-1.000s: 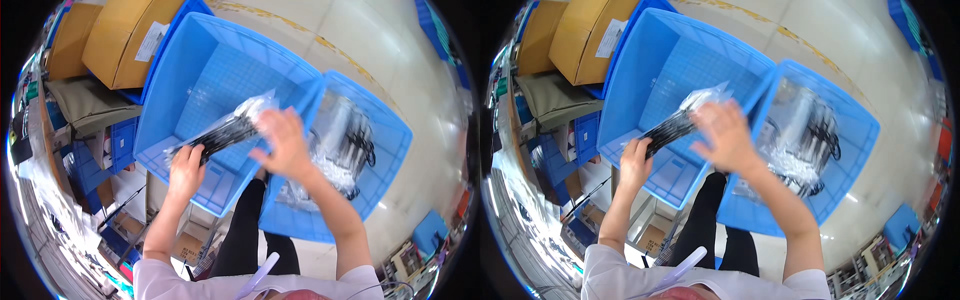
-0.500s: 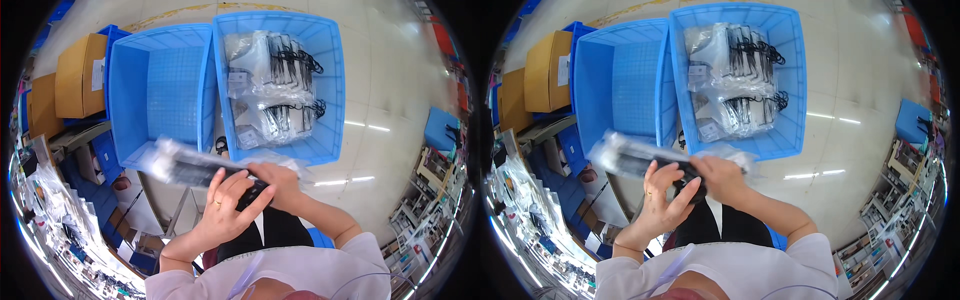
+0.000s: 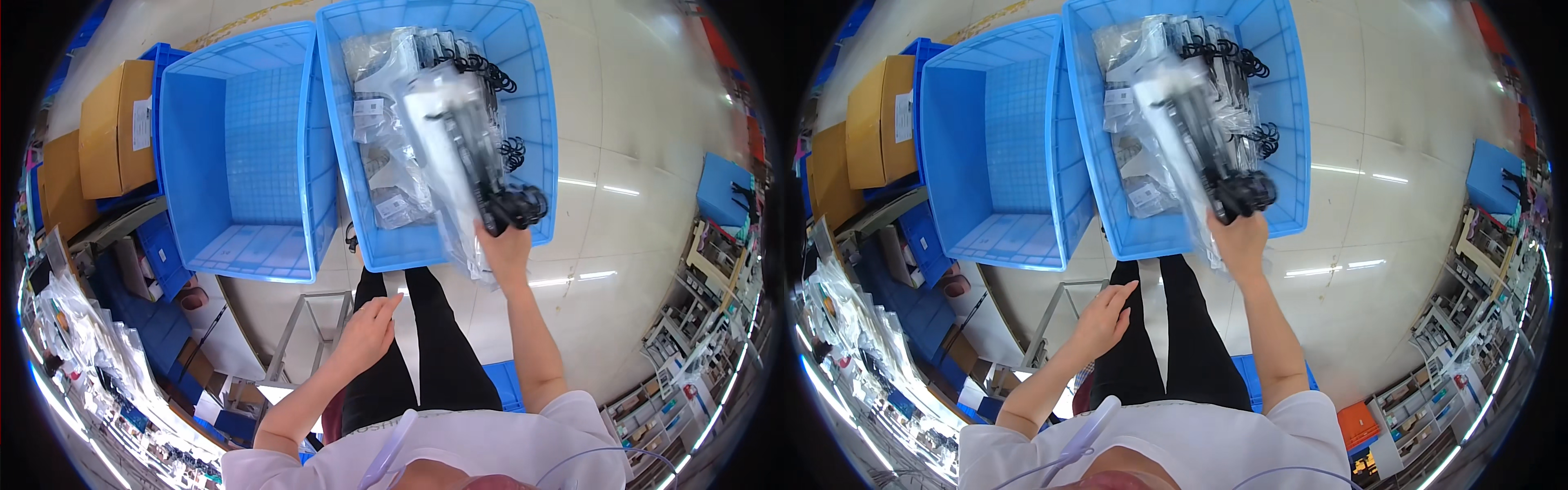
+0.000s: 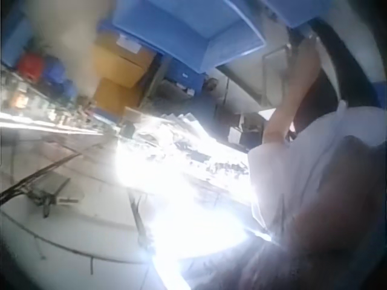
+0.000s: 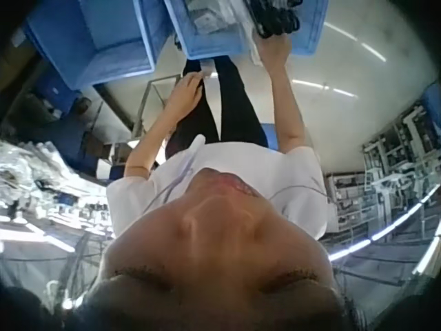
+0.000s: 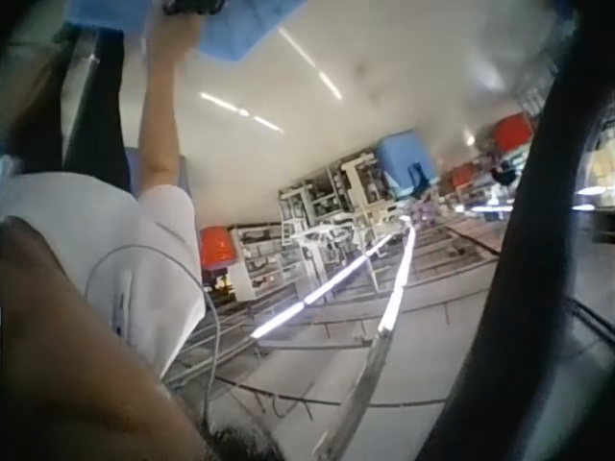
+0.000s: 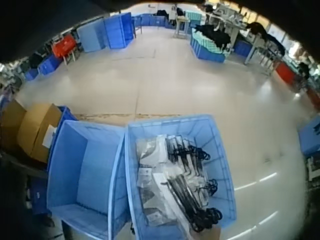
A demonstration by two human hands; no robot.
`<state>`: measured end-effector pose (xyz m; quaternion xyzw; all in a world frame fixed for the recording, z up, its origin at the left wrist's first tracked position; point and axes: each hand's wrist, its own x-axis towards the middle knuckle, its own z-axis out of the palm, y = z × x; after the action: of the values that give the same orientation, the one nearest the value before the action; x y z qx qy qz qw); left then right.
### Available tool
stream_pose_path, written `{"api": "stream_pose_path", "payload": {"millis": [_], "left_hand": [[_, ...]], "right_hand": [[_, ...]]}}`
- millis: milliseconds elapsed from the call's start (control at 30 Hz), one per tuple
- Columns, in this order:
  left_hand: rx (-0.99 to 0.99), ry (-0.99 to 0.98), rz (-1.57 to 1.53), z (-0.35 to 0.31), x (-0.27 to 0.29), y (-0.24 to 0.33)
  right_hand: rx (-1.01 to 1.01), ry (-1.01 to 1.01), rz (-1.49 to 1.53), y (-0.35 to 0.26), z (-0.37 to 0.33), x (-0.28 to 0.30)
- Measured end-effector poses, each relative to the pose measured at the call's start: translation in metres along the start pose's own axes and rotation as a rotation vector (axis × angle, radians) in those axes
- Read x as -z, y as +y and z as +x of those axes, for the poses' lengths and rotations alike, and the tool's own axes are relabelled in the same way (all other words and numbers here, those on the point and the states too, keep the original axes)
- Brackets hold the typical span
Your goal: The person sets up a plastic crate, then sorts and transfers bagged garments on hangers between crates by hand before rearranging the crates.
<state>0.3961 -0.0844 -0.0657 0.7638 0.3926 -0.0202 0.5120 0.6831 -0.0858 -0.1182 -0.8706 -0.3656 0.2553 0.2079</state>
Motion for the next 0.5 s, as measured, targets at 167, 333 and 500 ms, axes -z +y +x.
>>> {"api": "stream_pose_path", "payload": {"millis": [167, 333, 500], "left_hand": [[0.03, 0.025, 0.021, -0.001, -0.005, -0.01], [0.12, 0.021, 0.003, -0.011, -0.013, -0.018], [0.224, 0.01, 0.073, -0.044, -0.003, -0.032]], "right_hand": [[-0.036, -0.006, 0.148, 0.057, 0.041, -0.008], [-0.261, -0.177, -0.372, 0.144, 0.091, -0.09], [-0.379, -0.483, -0.595, 0.177, 0.089, -0.151]]}}
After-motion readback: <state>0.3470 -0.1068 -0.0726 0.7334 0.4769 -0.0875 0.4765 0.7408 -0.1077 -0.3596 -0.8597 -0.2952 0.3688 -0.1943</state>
